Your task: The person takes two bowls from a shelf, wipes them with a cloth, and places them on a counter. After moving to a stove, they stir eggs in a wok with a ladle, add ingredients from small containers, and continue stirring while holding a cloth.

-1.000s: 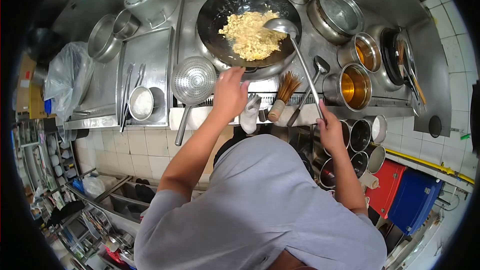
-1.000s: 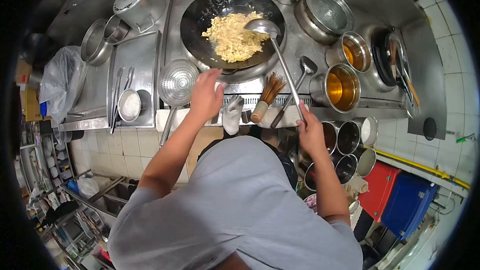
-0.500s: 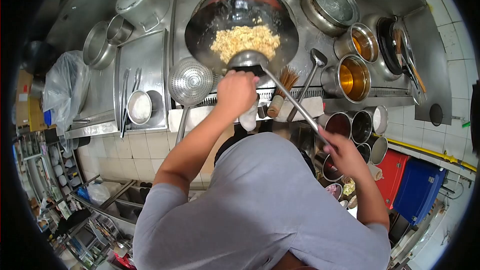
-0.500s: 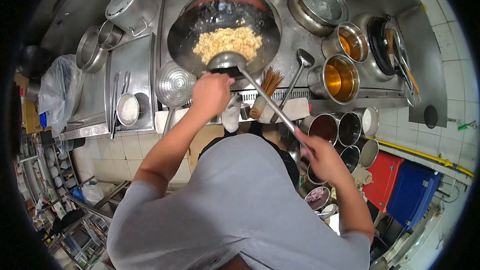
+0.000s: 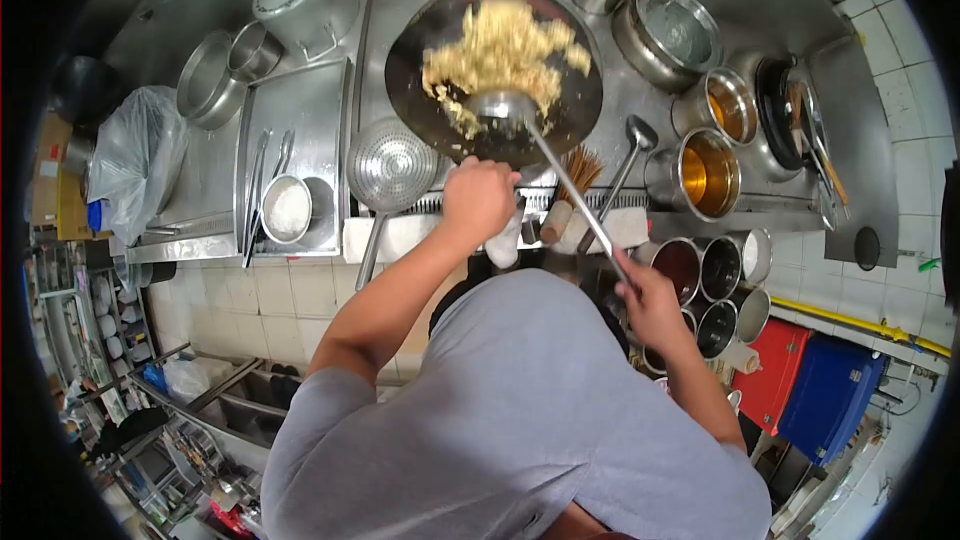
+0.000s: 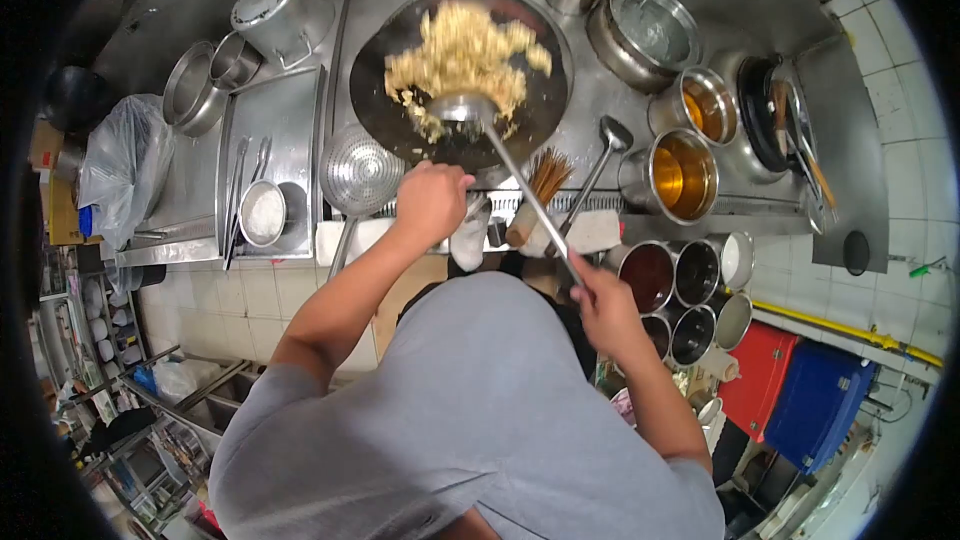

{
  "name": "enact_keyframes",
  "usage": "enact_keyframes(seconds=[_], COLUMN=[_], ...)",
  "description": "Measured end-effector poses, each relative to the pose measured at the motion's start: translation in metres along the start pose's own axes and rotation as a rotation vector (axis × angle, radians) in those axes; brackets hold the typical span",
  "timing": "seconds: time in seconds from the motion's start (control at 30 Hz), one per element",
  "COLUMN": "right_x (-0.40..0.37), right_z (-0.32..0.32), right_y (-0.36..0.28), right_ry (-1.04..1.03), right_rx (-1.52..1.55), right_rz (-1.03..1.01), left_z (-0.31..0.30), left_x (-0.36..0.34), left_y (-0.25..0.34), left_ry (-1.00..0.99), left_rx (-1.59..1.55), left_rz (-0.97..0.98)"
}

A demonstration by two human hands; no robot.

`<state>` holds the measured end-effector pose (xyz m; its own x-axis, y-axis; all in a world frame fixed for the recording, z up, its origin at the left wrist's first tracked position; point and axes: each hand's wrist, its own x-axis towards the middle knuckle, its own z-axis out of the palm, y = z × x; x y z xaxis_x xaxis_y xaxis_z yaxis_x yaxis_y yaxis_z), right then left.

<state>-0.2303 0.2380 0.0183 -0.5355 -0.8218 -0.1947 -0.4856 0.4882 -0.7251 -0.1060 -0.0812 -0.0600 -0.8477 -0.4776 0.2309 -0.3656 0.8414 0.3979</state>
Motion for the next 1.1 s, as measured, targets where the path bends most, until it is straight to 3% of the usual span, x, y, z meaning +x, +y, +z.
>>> enact_keyframes(seconds=[0.1, 0.2, 0.33, 0.4, 0.47, 0.57, 0.7, 0.73, 0.8, 0.87, 0.97, 1.1], right_x=[-0.029, 0.0, 0.074, 0.092, 0.075, 0.025, -0.025, -0.02, 0.001, 0.053, 0.127, 0.186], right_z=[-0.034, -0.027, 0.025, 0.033, 0.032, 0.015, -0.009, -0.009, 0.0, 0.006, 0.041, 0.107], right_y=[-0.027, -0.026, 0.01, 0.007, 0.004, -0.002, -0.007, 0.003, 0.037, 0.053, 0.087, 0.069], right_ry=[-0.127, -0.138, 0.003, 0.135, 0.17, 0.1, -0.008, -0.007, 0.012, 0.018, 0.172, 0.379], right_rx=[-0.037, -0.133, -0.239, -0.187, -0.191, -0.104, -0.034, -0.035, -0.111, -0.193, 0.263, 0.245], right_rz=[0.105, 0.094, 0.052, -0.006, -0.041, 0.002, 0.089, 0.085, -0.016, 0.13, 0.187, 0.075], left_z=[-0.023, 0.008, 0.064, 0.086, 0.068, 0.019, 0.038, 0.046, 0.055, 0.058, 0.028, 0.022], left_x=[0.007, 0.025, 0.004, -0.032, -0.051, -0.019, 0.038, 0.045, 0.044, 0.026, -0.011, -0.073], left_y=[0.011, -0.003, -0.006, -0.016, -0.016, -0.005, -0.036, -0.041, -0.041, -0.035, -0.016, -0.022], left_ry=[-0.078, -0.008, 0.101, 0.031, -0.114, 0.008, 0.019, -0.083, -0.191, 0.124, 0.131, 0.135], left_rx=[-0.026, 0.003, 0.064, -0.008, -0.068, 0.032, 0.004, 0.013, 0.018, -0.007, -0.099, -0.279], left_rz=[0.001, 0.026, 0.011, 0.013, -0.036, 0.019, 0.012, -0.035, -0.072, -0.036, -0.068, -0.164])
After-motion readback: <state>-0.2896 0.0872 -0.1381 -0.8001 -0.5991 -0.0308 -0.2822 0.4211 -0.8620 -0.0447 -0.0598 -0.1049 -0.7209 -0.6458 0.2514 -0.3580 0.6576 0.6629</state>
